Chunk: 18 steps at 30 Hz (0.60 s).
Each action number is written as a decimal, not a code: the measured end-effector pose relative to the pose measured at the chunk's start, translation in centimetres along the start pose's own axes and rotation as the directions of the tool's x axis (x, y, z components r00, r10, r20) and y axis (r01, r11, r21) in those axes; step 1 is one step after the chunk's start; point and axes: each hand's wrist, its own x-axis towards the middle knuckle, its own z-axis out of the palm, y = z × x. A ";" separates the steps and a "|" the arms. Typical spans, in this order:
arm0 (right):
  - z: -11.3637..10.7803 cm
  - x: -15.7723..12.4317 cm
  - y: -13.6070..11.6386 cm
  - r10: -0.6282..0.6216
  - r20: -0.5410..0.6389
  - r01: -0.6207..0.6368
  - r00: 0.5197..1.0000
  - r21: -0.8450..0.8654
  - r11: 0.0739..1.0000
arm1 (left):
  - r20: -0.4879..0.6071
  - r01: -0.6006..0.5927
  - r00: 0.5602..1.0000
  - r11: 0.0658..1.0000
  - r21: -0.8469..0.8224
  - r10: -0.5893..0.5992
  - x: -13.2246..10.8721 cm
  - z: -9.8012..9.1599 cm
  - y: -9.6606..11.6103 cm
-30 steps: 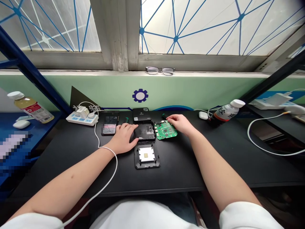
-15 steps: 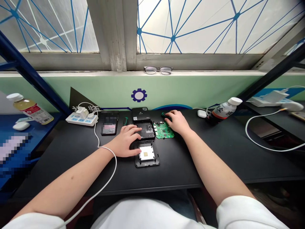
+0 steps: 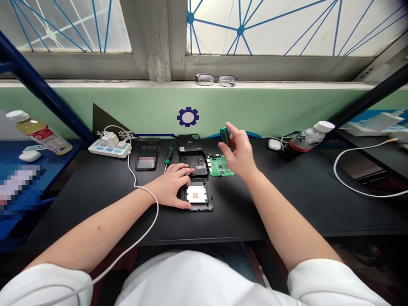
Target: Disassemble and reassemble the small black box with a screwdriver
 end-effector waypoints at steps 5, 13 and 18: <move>2.6 -3.1 -6.4 -0.078 0.108 0.024 0.991 0.435 0.900 | -0.052 0.019 0.998 1.000 0.014 -0.018 0.1 0.4 -0.2; 4.8 -4.5 -7.3 -0.109 0.185 -0.017 0.977 0.572 0.820 | -0.025 0.041 0.999 0.999 -0.030 -0.042 0.3 0.6 -0.9; 5.2 -4.7 -7.2 -0.104 0.132 0.009 0.986 0.580 0.815 | 0.003 0.021 1.000 0.992 -0.121 -0.021 0.4 0.3 -0.9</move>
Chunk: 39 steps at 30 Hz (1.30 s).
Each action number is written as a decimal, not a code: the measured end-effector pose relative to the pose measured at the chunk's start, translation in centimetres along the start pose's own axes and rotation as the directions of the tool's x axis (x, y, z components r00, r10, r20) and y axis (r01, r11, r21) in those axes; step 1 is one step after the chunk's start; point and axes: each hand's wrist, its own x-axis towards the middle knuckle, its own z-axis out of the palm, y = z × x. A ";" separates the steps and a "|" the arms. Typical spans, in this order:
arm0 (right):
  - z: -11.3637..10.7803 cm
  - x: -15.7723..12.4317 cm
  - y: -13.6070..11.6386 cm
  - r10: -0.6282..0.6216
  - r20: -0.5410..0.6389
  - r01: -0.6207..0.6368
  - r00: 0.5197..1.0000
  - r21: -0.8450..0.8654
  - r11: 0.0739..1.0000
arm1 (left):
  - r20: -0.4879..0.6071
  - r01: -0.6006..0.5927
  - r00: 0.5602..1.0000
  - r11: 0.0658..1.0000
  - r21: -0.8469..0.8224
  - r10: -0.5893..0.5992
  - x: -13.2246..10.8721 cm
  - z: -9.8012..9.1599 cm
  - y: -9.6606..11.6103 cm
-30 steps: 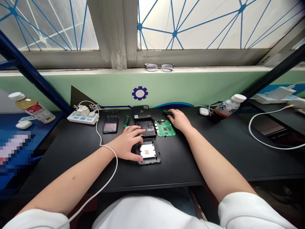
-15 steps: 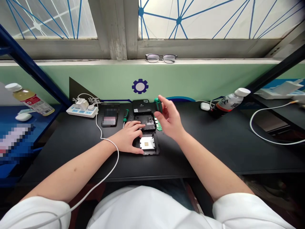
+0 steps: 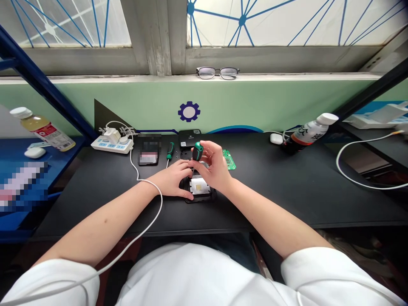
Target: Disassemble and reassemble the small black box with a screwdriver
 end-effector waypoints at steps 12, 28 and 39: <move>0.4 -0.4 0.7 -0.124 -0.006 0.124 0.992 0.020 0.992 | 0.024 -0.028 0.999 1.000 -0.005 0.028 0.1 0.0 0.0; 0.6 -0.2 1.2 -0.150 -0.038 0.151 0.988 0.006 0.989 | 0.049 -0.056 0.997 0.998 -0.011 0.056 0.3 0.3 -0.7; 0.6 -0.5 1.4 -0.230 -0.011 0.230 0.973 -0.013 0.973 | 0.035 -0.105 0.994 0.994 -0.018 0.105 0.3 0.5 -1.1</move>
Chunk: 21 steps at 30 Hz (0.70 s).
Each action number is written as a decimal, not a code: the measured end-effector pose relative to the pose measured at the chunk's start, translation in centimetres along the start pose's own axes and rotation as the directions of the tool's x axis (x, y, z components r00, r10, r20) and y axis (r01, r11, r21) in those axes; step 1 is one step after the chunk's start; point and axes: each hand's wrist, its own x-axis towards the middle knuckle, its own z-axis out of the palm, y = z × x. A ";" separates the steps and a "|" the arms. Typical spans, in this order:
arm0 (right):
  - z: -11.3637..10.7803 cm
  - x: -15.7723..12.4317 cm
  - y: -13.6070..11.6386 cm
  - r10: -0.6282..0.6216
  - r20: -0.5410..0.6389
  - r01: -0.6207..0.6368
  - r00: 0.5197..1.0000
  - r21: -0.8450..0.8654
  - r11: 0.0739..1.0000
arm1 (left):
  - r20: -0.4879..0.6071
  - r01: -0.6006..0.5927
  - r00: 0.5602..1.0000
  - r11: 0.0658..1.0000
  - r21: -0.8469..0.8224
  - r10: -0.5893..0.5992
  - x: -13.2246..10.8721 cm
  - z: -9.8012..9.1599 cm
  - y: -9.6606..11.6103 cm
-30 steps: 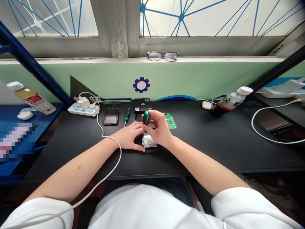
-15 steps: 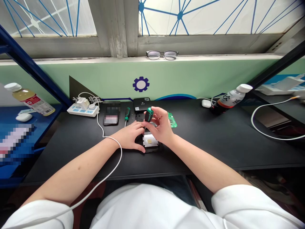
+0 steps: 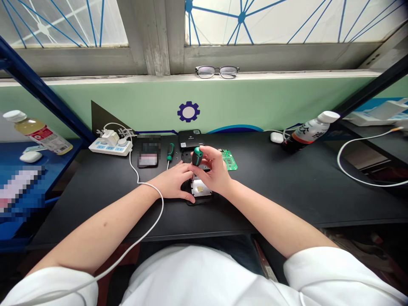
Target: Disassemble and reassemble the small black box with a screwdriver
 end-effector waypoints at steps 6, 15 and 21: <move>-0.3 1.1 -0.7 -0.168 0.043 0.171 0.985 -0.055 0.984 | -0.002 -0.014 1.000 1.000 -0.016 0.014 0.2 -0.2 0.2; -1.3 2.6 -2.5 -0.171 0.017 0.172 0.985 -0.115 0.978 | 0.035 -0.013 0.999 0.994 0.109 0.009 0.0 -0.1 0.2; -1.3 2.6 -3.2 -0.161 0.075 0.162 0.984 -0.007 0.987 | 0.017 -0.027 1.000 0.996 0.087 0.026 0.2 -0.2 0.2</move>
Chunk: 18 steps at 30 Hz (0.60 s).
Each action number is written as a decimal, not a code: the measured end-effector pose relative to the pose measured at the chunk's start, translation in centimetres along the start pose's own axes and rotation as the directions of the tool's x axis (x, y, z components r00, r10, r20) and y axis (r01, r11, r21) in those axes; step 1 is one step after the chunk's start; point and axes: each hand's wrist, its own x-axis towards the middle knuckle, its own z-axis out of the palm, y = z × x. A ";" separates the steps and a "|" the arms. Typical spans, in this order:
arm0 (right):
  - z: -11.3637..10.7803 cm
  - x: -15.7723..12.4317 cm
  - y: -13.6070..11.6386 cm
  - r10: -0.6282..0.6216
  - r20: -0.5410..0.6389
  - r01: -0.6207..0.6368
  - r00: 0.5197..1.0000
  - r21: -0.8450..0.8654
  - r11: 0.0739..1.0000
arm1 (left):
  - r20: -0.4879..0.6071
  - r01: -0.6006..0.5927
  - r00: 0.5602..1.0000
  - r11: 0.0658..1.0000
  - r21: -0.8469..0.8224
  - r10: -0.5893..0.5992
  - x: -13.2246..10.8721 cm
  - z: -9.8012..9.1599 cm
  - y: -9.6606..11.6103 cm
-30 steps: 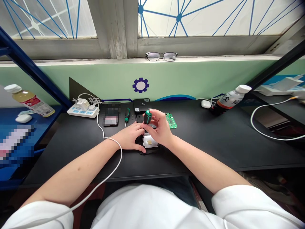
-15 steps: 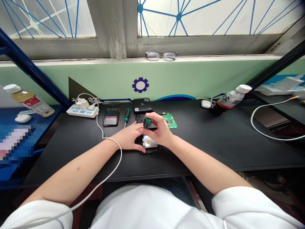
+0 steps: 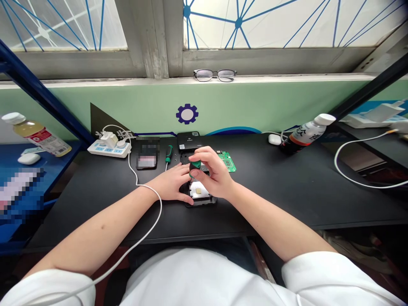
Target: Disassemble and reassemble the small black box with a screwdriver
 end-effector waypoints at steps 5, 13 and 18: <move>0.0 -0.5 0.2 0.124 0.019 -0.125 0.992 0.097 0.987 | -0.035 -0.029 0.999 1.000 0.002 0.029 0.2 0.0 0.1; -0.3 -0.7 0.2 0.191 -0.008 -0.191 0.982 0.034 0.981 | -0.042 -0.001 0.999 0.998 0.061 0.003 0.1 0.5 -0.2; -0.5 -0.4 -0.1 0.176 -0.041 -0.176 0.984 0.018 0.984 | -0.050 -0.019 0.999 0.998 0.058 0.022 0.0 0.6 -0.3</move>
